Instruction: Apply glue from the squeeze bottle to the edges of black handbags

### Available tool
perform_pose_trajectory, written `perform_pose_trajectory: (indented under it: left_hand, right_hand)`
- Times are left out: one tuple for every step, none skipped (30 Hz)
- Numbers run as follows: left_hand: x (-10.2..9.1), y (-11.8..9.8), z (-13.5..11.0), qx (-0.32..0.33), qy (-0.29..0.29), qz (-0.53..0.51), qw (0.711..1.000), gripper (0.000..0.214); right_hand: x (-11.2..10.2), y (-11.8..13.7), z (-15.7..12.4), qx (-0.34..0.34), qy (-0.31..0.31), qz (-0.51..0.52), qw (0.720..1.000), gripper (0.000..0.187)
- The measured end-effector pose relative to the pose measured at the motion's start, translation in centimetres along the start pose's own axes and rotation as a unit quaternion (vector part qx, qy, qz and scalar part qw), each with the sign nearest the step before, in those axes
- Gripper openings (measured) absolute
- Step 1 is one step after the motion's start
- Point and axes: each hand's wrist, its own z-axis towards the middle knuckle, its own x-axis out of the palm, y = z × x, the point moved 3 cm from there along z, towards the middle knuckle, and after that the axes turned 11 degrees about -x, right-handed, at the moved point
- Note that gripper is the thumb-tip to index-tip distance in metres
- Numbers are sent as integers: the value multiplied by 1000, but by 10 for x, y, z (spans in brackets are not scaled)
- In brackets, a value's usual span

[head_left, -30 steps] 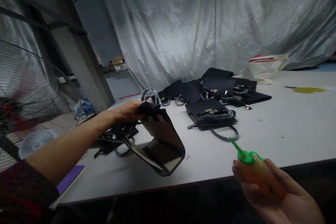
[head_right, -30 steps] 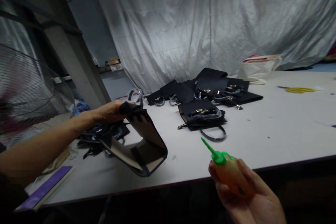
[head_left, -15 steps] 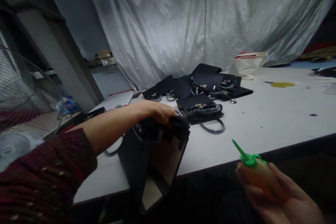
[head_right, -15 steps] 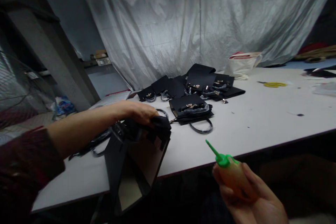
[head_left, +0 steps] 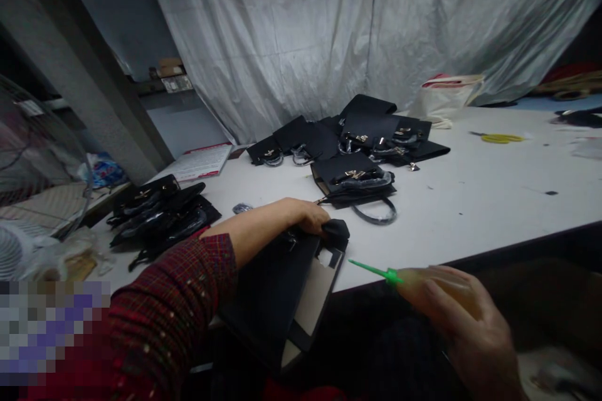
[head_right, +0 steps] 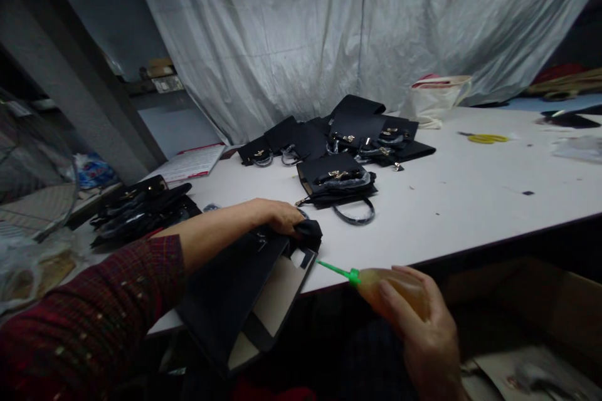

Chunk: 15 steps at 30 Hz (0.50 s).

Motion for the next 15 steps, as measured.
perform_pose_trajectory:
  left_hand:
    - [3, 2, -1, -3, 3, -1, 1000, 31]
    - [5, 4, -1, -7, 4, -2, 1000, 32]
    - [7, 5, -2, -10, 2, -3, 1000, 32]
    - [9, 6, -3, -14, -3, -4, 1000, 33]
    - [10, 6, -5, -18, -9, -4, 1000, 34]
    - [11, 6, -6, -23, -15, -3, 1000, 35]
    - [11, 6, -7, -26, -20, -2, 999, 36]
    - [11, 5, -8, -29, -23, 0, 999, 36]
    - [11, 4, -9, -30, -25, 1, 999, 37]
    - [11, 3, -10, -30, -27, 3, 999, 36]
    - [10, 2, -11, -30, -28, 5, 999, 36]
    - [10, 2, -11, -31, -29, 7, 999, 35]
    - [10, 1, -11, -33, -31, 9, 999, 35]
    - [10, 1, -11, -34, -32, 10, 999, 35]
    - [11, 1, -10, -35, -34, 10, 999, 35]
  right_hand:
    - [2, -1, 2, -13, -1, -34, 999, 49]
    - [5, -2, 5, -23, -1, -62, 998, 50]
    - [8, -3, 7, -33, 6, -83, 996, 51]
    - [11, -3, 10, -43, 14, -99, 994, 53]
    - [13, -2, 12, -53, 20, -113, 992, 54]
    - [16, -1, 14, -59, 27, -125, 990, 55]
    - [18, 0, 16, -66, 32, -135, 988, 56]
    - [20, 1, 18, -72, 37, -143, 986, 57]
    - [21, 2, 20, -78, 41, -151, 985, 57]
    - [22, 3, 22, -82, 45, -156, 983, 57]
    - [24, 3, 24, -84, 50, -161, 982, 57]
    - [25, 3, 27, -84, 54, -167, 981, 57]
    - [26, 3, 29, -83, 59, -173, 980, 57]
    - [27, 3, 31, -82, 63, -182, 978, 57]
    - [28, 4, 33, -82, 66, -192, 976, 58]
